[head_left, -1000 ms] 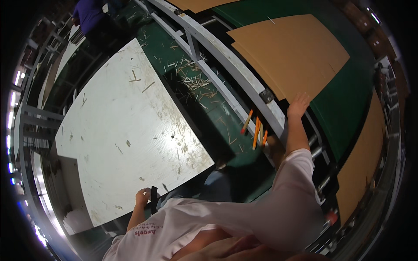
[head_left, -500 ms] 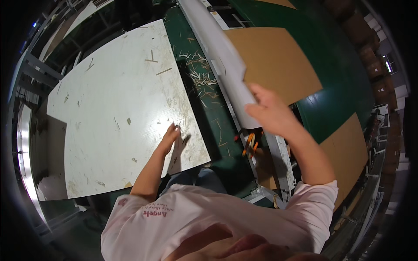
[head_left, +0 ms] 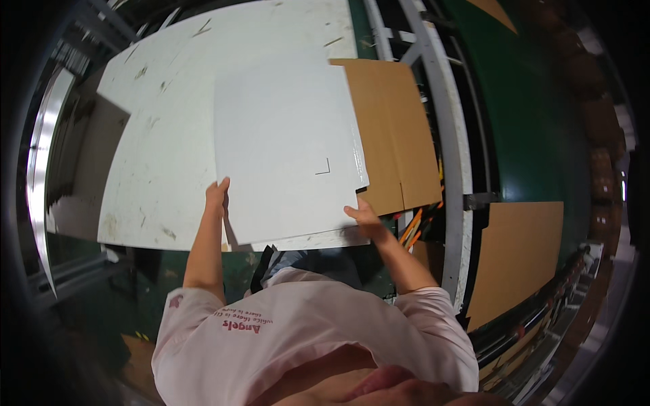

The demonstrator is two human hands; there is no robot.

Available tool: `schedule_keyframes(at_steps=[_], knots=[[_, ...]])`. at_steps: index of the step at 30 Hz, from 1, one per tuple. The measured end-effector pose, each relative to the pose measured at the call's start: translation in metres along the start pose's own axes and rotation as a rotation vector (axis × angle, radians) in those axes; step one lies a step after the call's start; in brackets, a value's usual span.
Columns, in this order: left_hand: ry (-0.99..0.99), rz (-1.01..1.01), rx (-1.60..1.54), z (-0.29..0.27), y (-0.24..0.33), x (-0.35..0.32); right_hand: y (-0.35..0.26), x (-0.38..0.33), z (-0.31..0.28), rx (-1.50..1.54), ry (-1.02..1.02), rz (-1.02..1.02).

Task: The person repeatedly places white rectangular panels onto a workbench, aligns them, and inserts small cardboard spacers between them. The person then lifts the assembled panels and sets them aside, repeating the process with new panels throughout the clip.

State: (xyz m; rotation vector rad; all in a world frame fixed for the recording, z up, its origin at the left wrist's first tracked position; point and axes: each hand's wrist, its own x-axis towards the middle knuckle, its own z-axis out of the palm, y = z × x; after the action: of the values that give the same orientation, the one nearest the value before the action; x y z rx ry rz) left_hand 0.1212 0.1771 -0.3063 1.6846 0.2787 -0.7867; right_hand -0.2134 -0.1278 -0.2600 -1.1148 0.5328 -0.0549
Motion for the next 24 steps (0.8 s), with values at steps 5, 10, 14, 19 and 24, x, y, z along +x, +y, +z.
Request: schedule_keyframes(at_steps=[5,10,14,19,24], knots=[[0.372,0.689,1.005,0.026,0.012,0.026,0.098,0.044,0.030,-0.052,0.189,0.191],[-0.151,1.060,1.143,0.137,-0.031,-0.066,0.042,0.053,0.072,-0.267,0.196,0.340],[-0.457,1.004,1.287,0.184,-0.025,-0.125,0.039,0.046,0.009,-0.908,0.088,0.267],[-0.507,1.124,1.471,0.199,-0.050,-0.113,-0.016,0.040,-0.137,-0.946,0.829,-0.286],[-0.531,1.252,1.466,0.207,-0.043,-0.118,-0.008,0.055,-0.292,-0.532,0.986,-0.021]])
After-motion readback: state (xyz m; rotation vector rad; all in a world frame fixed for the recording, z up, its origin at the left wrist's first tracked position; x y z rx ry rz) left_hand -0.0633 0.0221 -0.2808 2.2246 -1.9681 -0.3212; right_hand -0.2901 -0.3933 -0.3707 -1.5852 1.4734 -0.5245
